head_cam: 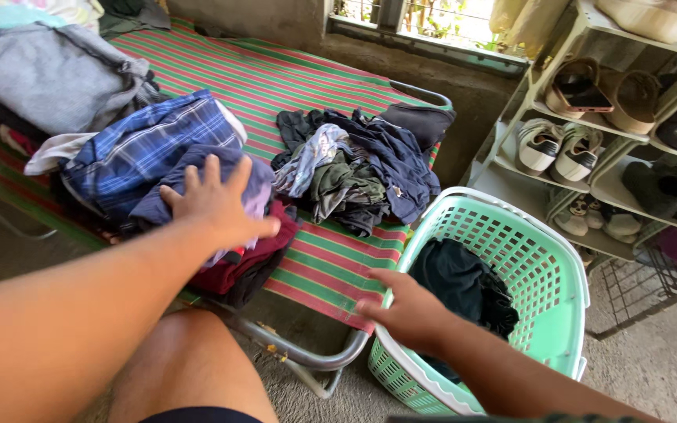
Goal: The person folds several pieces of clothing one by one, including black, purple, green, and patterned garments, and places them on a striped cot. The person handles each item by hand, smoothing and folding them before stacking.
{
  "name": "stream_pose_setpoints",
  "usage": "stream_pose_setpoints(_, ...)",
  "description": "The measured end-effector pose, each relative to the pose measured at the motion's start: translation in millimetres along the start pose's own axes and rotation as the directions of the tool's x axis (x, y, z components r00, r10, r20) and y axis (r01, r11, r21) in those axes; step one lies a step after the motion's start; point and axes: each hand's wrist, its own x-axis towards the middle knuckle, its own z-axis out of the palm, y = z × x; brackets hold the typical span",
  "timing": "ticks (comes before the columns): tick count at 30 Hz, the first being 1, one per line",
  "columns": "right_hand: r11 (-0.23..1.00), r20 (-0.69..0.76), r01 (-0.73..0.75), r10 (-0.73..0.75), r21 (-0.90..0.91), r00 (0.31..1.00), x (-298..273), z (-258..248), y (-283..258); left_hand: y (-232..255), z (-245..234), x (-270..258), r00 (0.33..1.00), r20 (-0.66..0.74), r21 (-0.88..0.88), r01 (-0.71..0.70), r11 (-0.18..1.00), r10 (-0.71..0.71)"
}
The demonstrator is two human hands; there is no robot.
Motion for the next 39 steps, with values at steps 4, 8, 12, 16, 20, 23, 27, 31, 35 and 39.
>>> stream_pose_setpoints(4, 0.922, 0.125, 0.031, 0.019, -0.386, 0.992, -16.1, 5.3, -1.1, -8.1, 14.9, -7.0, 0.992, -0.044, 0.196, -0.107, 0.975, 0.118)
stream_pose_setpoints(8, 0.929, 0.191, 0.013, 0.062, -0.370, 0.980, -28.9, 4.5, -13.7, -12.8, 28.9, -2.3, 0.985, -0.051, 0.269, -0.145, 0.952, 0.165)
stream_pose_setpoints(12, 0.931, 0.198, -0.023, 0.101, -0.363, 0.975, -31.9, 1.6, -24.2, -11.9, 44.0, -0.5, 0.977, -0.051, 0.320, -0.181, 0.930, 0.207)
stream_pose_setpoints(16, 0.937, 0.204, -0.065, 0.142, -0.345, 0.969, -32.7, 0.2, -28.2, -13.0, 53.1, 7.3, 0.972, -0.059, 0.345, -0.194, 0.918, 0.227)
stream_pose_setpoints(20, 0.928, 0.214, -0.072, 0.159, -0.367, 0.964, -31.1, -1.2, -29.9, -11.0, 50.7, 14.3, 0.978, -0.041, 0.347, -0.177, 0.921, 0.204)
stream_pose_setpoints(23, 0.929, 0.201, -0.061, 0.142, -0.364, 0.969, -33.7, -0.1, -28.6, -10.7, 44.4, 11.8, 0.982, -0.036, 0.294, -0.165, 0.941, 0.184)
stream_pose_setpoints(27, 0.927, 0.199, -0.063, 0.145, -0.369, 0.969, -33.3, 0.7, -26.8, -5.0, 23.7, 2.7, 0.986, -0.014, 0.234, -0.157, 0.959, 0.165)
stream_pose_setpoints(31, 0.925, 0.205, -0.066, 0.152, -0.375, 0.967, -32.4, 2.1, -26.6, 6.4, 18.0, -25.6, 0.973, -0.064, 0.286, -0.196, 0.938, 0.223)
stream_pose_setpoints(35, 0.926, 0.201, -0.059, 0.142, -0.372, 0.969, -33.3, 2.2, -26.3, 15.7, 30.6, -48.2, 0.966, 0.096, 0.393, -0.257, 0.883, 0.239)
stream_pose_setpoints(39, 0.928, 0.197, -0.052, 0.133, -0.370, 0.971, -34.7, 1.1, -27.2, 12.3, 39.9, -36.7, 0.969, 0.093, 0.455, -0.244, 0.856, 0.227)
